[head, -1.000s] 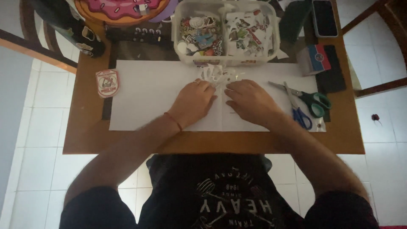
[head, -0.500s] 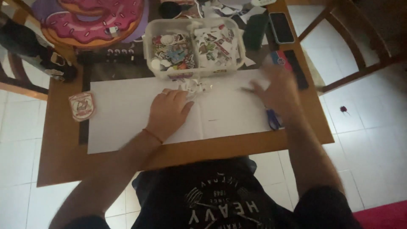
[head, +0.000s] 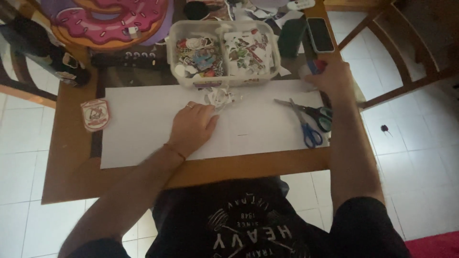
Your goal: Cutting a sticker with scissors and then inspecting and sorting a stack of small printed cards at a workstation.
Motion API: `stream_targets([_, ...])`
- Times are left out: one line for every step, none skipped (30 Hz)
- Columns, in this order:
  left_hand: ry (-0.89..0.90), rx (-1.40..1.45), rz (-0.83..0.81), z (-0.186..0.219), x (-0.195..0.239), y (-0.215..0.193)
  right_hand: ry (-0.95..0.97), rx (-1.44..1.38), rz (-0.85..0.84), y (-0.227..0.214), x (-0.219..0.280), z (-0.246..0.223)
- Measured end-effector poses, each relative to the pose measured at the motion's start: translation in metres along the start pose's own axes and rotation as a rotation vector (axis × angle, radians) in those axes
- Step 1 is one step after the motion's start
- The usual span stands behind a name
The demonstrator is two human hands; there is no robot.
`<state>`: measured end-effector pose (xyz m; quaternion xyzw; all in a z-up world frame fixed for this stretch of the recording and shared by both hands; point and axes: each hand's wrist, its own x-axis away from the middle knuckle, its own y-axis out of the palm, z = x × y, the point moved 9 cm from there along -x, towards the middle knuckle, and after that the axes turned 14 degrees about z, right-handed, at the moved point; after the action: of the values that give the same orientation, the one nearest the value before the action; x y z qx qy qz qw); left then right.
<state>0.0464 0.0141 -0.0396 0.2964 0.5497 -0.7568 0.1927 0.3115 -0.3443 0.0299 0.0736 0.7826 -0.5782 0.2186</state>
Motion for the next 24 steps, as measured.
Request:
stream_targets([-0.001,-0.004,0.000,0.000,-0.001,-0.002,-0.002,-0.003,0.000,0.003,-0.002,0.004])
stream_targets([-0.001,0.016,0.015,0.001,-0.002,-0.004,0.019,0.016,-0.001,0.005,-0.005,0.010])
stream_targets([-0.004,0.037,0.032,0.003,-0.003,-0.006,0.038,0.037,-0.003,0.008,-0.008,0.018])
stream_targets([-0.006,0.035,0.032,0.002,-0.004,-0.007,0.035,0.036,-0.004,0.005,-0.009,0.016])
stream_targets([0.006,0.030,0.025,0.003,-0.004,-0.007,0.031,0.051,-0.020,0.004,-0.010,0.014])
stream_targets([0.018,0.025,0.018,0.004,-0.004,-0.007,0.028,0.066,-0.037,0.002,-0.011,0.013])
stream_targets([0.015,0.022,0.019,0.005,-0.004,-0.007,0.024,0.064,-0.038,0.000,-0.010,0.010])
stream_targets([0.003,0.014,0.012,0.005,-0.003,-0.006,0.018,0.023,-0.018,-0.005,-0.009,0.006])
stream_targets([-0.008,0.005,0.007,0.005,-0.004,-0.006,0.011,-0.018,0.003,-0.010,-0.010,0.002])
stream_targets([-0.010,0.002,0.010,0.006,-0.006,-0.010,0.007,-0.021,0.004,-0.010,-0.009,0.002])
stream_targets([0.000,0.001,0.009,0.008,-0.008,-0.014,0.005,-0.005,0.020,-0.012,-0.009,0.003])
stream_targets([0.010,0.000,0.008,0.010,-0.010,-0.017,0.004,0.011,0.036,-0.013,-0.009,0.005])
stream_targets([0.007,-0.002,0.007,0.006,-0.006,-0.011,0.002,0.009,0.034,-0.021,-0.006,0.002])
stream_targets([0.013,-0.010,0.017,0.002,-0.002,-0.005,-0.030,-0.034,0.069,-0.033,-0.004,-0.005])
stream_targets([0.018,-0.020,0.029,-0.002,0.000,0.000,-0.062,-0.079,0.106,-0.045,-0.003,-0.012])
stream_targets([0.017,-0.025,0.030,-0.001,0.002,0.002,-0.066,-0.083,0.106,-0.064,0.007,-0.036])
stream_targets([0.020,-0.011,0.062,0.001,0.002,0.003,-0.033,-0.256,0.057,-0.080,0.019,-0.060])
stream_targets([0.023,0.002,0.093,0.002,0.001,0.002,-0.002,-0.430,0.007,-0.097,0.032,-0.085])
stream_targets([0.029,-0.005,0.106,0.017,-0.013,-0.016,-0.010,-0.434,0.021,-0.101,0.040,-0.104])
stream_targets([0.002,0.107,0.106,0.031,-0.026,-0.034,0.032,-0.750,-0.118,-0.096,0.051,-0.130])
stream_targets([-0.032,0.222,0.101,0.048,-0.035,-0.051,0.073,-1.059,-0.272,-0.093,0.067,-0.158])
stream_targets([-0.032,0.218,0.109,0.058,-0.050,-0.064,0.064,-1.060,-0.271,-0.073,0.075,-0.165])
stream_targets([0.010,0.304,0.138,0.073,-0.062,-0.081,0.123,-1.353,-0.432,-0.048,0.092,-0.181])
stream_targets([0.053,0.389,0.166,0.089,-0.074,-0.098,0.187,-1.643,-0.598,-0.026,0.110,-0.197])
